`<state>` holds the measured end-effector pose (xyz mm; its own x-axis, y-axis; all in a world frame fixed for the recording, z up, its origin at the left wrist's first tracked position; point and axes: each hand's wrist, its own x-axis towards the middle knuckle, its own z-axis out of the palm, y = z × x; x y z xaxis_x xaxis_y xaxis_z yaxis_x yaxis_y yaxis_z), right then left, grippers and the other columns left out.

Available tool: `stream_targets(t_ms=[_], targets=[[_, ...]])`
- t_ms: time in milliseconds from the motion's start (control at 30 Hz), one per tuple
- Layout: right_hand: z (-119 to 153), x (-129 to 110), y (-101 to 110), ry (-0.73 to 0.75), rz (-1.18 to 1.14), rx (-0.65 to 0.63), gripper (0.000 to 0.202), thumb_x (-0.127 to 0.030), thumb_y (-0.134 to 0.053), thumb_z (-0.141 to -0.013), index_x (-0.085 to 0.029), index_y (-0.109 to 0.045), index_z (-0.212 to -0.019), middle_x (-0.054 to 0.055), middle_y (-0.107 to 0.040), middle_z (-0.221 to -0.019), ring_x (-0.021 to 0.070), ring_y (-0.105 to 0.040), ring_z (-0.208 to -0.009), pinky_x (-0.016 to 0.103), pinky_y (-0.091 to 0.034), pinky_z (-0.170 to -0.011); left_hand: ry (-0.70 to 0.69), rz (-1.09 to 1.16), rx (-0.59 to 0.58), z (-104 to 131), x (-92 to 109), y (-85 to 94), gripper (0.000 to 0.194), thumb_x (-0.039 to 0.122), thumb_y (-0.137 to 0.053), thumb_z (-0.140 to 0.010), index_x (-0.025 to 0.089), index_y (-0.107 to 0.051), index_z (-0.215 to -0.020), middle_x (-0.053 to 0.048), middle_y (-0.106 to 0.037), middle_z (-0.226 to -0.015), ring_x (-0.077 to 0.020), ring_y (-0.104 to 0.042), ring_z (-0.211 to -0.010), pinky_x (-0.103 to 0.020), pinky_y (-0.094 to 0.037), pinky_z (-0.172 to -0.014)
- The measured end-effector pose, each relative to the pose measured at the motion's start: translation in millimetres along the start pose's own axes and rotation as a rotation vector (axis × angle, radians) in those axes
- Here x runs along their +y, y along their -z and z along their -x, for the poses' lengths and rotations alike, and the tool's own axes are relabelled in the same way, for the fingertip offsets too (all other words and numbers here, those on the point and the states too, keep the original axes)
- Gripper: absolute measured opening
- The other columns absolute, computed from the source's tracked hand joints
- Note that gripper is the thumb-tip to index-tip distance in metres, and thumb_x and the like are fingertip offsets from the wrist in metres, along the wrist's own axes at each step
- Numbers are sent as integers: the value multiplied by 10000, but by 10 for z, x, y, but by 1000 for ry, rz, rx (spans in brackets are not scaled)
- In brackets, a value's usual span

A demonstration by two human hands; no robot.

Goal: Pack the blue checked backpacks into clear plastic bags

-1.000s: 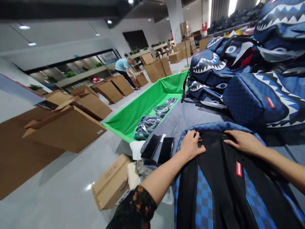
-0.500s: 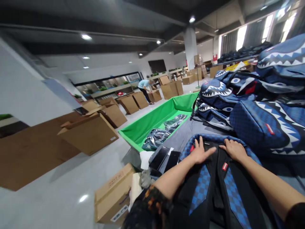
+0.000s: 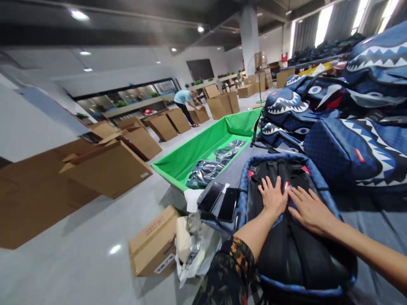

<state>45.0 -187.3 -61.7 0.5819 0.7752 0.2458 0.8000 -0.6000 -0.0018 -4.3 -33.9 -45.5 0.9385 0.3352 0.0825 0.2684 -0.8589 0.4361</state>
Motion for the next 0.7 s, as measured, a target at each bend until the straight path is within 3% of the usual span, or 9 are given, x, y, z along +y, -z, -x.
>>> stream_targets(t_ms=[100, 200, 267, 333, 400, 467, 600, 700], targets=[[224, -181, 40, -10, 3, 6, 573, -388, -306, -1017, -134, -472, -1503, 164, -479, -1537, 333, -445, -1404, 539, -342, -1130, 20, -46, -86, -74, 54, 177, 579, 483, -315, -1051, 249, -367, -1578, -165, -284, -1667, -396, -201, -1549, -624, -234, -1200], [131, -209, 99, -114, 65, -51, 572, -385, -293, -1031, -98, -476, -1491, 173, -517, -1501, 326, -535, -1282, 471, -431, -993, -36, -60, -264, 33, 38, 546, 534, 464, -349, -1049, 276, -415, -1545, -132, -384, -1626, -353, -317, -1508, -559, -317, -1165], [12, -203, 114, -146, 89, -56, 585, -391, -293, -1028, -68, -481, -1478, 195, -574, -1423, 342, -568, -1178, 466, -441, -918, -228, -47, -332, 278, -17, 758, 479, 548, -370, -1033, 321, -563, -1408, -70, -549, -1495, -302, -465, -1402, -503, -353, -1137], [-97, -222, 94, -163, 90, -33, 585, -360, -297, -1014, -26, -496, -1450, 227, -621, -1308, 360, -566, -1104, 479, -428, -889, -553, -60, -355, 589, -92, 822, 510, 646, -380, -1000, 279, -673, -1199, -59, -671, -1265, -269, -573, -1225, -465, -373, -1098], [-176, -262, 51, -184, 93, -6, 577, -313, -289, -999, 16, -501, -1423, 256, -633, -1216, 376, -551, -1072, 490, -421, -871, -799, -148, -334, 836, -171, 702, 525, 642, -426, -984, 196, -681, -1093, -92, -687, -1091, -261, -602, -1068, -434, -407, -1030], [-210, -295, 18, -208, 96, 21, 564, -269, -269, -991, 34, -494, -1410, 274, -632, -1171, 382, -545, -1055, 493, -422, -851, -892, -266, -327, 942, -245, 455, 435, 522, -464, -1002, 146, -675, -1057, -113, -678, -1017, -258, -595, -1004, -418, -419, -984], [-75, -291, 141, -229, 76, 42, 498, -208, -268, -982, -37, -558, -1350, 242, -629, -1243, 347, -576, -1064, 470, -434, -872, -847, -263, -244, 878, -363, -18, 342, 356, -451, -1012, 119, -667, -1133, -142, -668, -1116, -268, -578, -1087, -416, -394, -1041], [199, -341, 407, -30, -49, 43, 387, -257, -344, -994, -147, -633, -1228, 165, -638, -1251, 280, -586, -1102, 411, -440, -948, -755, -161, -171, 770, -404, -92, 430, 336, -457, -1007, 92, -567, -1344, -188, -606, -1298, -290, -552, -1176, -418, -413, -1060]])
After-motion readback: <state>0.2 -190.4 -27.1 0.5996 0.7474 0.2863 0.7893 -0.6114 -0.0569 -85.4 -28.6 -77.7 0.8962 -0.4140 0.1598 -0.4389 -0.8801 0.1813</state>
